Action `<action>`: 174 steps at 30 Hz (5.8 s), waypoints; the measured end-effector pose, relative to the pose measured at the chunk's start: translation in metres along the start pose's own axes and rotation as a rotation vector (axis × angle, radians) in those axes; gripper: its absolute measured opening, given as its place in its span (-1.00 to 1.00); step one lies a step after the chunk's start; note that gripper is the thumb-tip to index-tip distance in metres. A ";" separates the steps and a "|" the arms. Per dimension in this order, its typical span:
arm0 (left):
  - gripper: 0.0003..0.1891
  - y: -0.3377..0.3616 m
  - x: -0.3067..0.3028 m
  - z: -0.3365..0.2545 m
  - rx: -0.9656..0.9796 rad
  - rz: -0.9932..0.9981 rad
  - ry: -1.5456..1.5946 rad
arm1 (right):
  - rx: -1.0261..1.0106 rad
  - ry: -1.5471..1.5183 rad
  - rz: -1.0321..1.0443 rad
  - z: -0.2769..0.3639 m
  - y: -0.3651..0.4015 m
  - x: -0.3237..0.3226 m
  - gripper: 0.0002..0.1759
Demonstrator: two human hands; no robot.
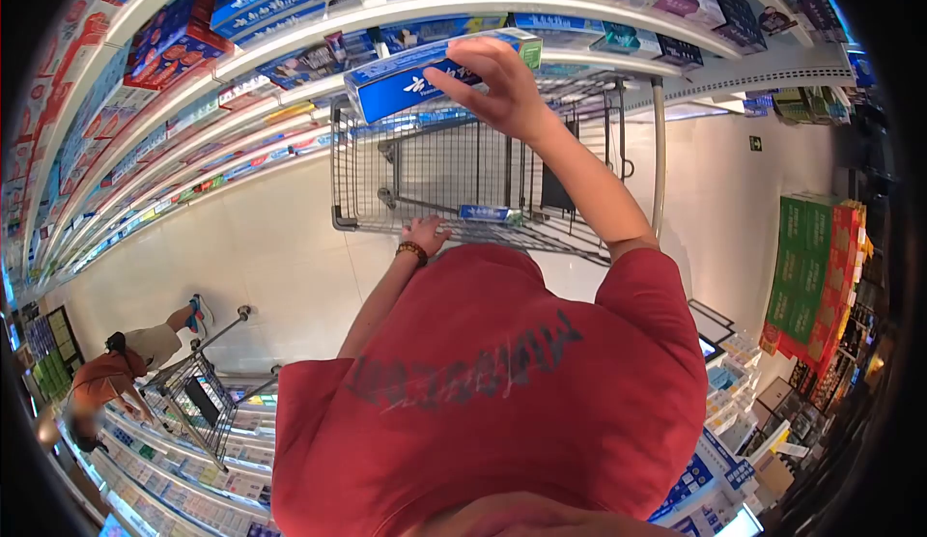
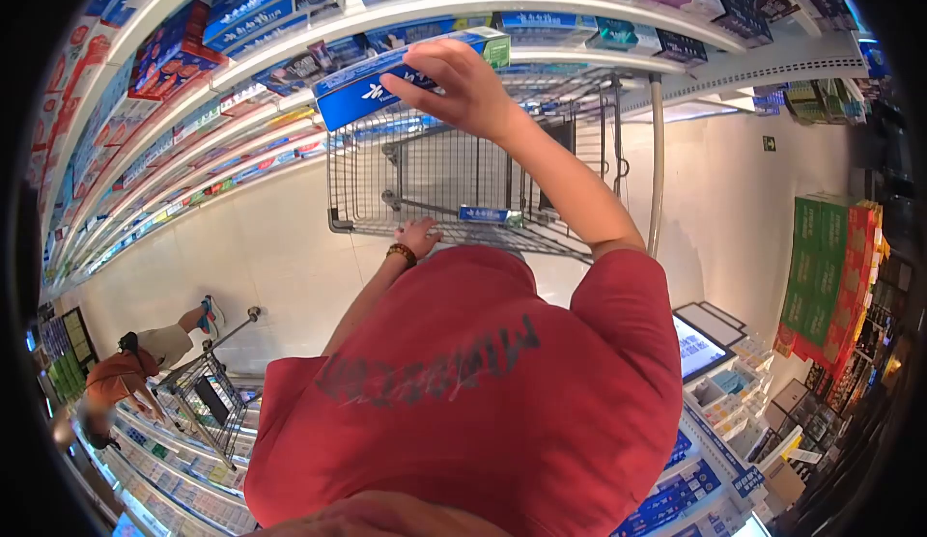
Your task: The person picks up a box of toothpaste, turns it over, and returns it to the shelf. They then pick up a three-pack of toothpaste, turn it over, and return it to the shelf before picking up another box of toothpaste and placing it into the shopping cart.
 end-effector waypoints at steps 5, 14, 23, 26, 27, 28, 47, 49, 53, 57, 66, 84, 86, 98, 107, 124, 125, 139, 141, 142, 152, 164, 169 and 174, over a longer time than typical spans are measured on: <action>-0.52 0.005 0.005 0.002 0.049 -0.111 0.028 | 0.817 -0.456 0.346 0.066 0.123 0.006 -0.33; -0.60 0.013 0.008 -0.001 0.038 -0.196 0.049 | 1.252 -0.833 0.950 0.156 0.409 0.119 -0.27; -0.62 0.018 -0.001 -0.014 0.022 -0.262 0.031 | 1.072 -0.957 1.217 0.241 0.503 0.158 -0.27; -0.62 0.017 0.000 -0.014 0.024 -0.272 0.020 | 1.114 -0.972 1.218 0.250 0.512 0.153 -0.27; -0.62 0.018 0.000 -0.014 0.022 -0.273 0.021 | 1.141 -0.972 1.209 0.255 0.517 0.153 -0.27; -0.62 0.019 0.000 -0.015 0.021 -0.274 0.022 | 1.160 -0.988 1.213 0.262 0.527 0.155 -0.29; -0.59 0.012 0.023 -0.002 -0.009 -0.232 -0.008 | 1.129 -0.623 0.704 0.141 0.320 0.121 -0.62; -0.60 0.011 0.017 -0.009 -0.033 -0.188 -0.034 | 0.973 -0.463 0.173 0.065 0.187 0.076 -0.75; -0.54 0.008 0.014 -0.010 -0.069 -0.105 -0.049 | 0.386 -0.079 -0.095 -0.058 0.014 0.011 -0.72; -0.49 0.004 0.014 -0.008 -0.047 -0.074 -0.031 | 0.419 -0.016 0.215 -0.151 -0.061 0.025 -0.45; -0.52 0.008 0.012 -0.008 -0.011 -0.114 -0.014 | 0.562 0.155 0.731 -0.227 -0.045 0.069 -0.32; -0.66 0.014 0.018 -0.013 0.045 -0.377 -0.002 | 0.783 -0.338 0.576 0.100 0.205 0.013 -0.40; -0.67 0.015 0.020 -0.012 0.040 -0.377 -0.023 | 0.908 -0.428 0.727 0.121 0.279 0.033 -0.38; -0.67 0.014 0.015 -0.012 0.004 -0.335 -0.066 | 1.108 -0.888 1.368 0.236 0.474 0.110 -0.38; -0.68 0.015 0.018 -0.015 -0.037 -0.366 -0.095 | 1.179 -0.912 1.432 0.243 0.486 0.113 -0.36; -0.66 0.015 0.017 -0.015 -0.085 -0.331 -0.130 | 1.249 -0.887 1.304 0.263 0.511 0.105 -0.41; -0.66 0.015 0.017 -0.014 -0.093 -0.327 -0.130 | 1.242 -0.891 1.290 0.262 0.511 0.103 -0.41; -0.67 0.015 0.012 -0.017 -0.097 -0.321 -0.154 | 1.254 -0.643 1.443 0.283 0.488 0.097 -0.28; -0.68 0.018 0.012 -0.017 -0.093 -0.325 -0.159 | 1.285 -0.714 1.419 0.283 0.485 0.101 -0.30; -0.68 0.019 0.012 -0.017 -0.093 -0.325 -0.164 | 1.300 -0.751 1.405 0.283 0.486 0.102 -0.30; -0.63 0.017 0.010 -0.018 -0.128 -0.265 -0.147 | 1.287 -0.749 1.444 0.281 0.483 0.105 -0.35; -0.65 0.018 0.012 -0.018 -0.133 -0.293 -0.154 | 1.259 -0.746 1.459 0.278 0.484 0.112 -0.39; -0.67 0.018 0.011 -0.019 -0.138 -0.289 -0.172 | 1.257 -0.775 1.504 0.278 0.485 0.118 -0.34; -0.67 0.017 0.012 -0.019 -0.130 -0.292 -0.183 | 1.261 -0.808 1.477 0.276 0.484 0.117 -0.33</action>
Point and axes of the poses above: each hand's wrist, its own y-axis away from the middle knuckle, its own x-axis out of the palm, z = x × y, the point moved 1 cm from there along -y, towards the middle knuckle, and after that the axes turned 11 degrees about -x, right-handed, at the moved point
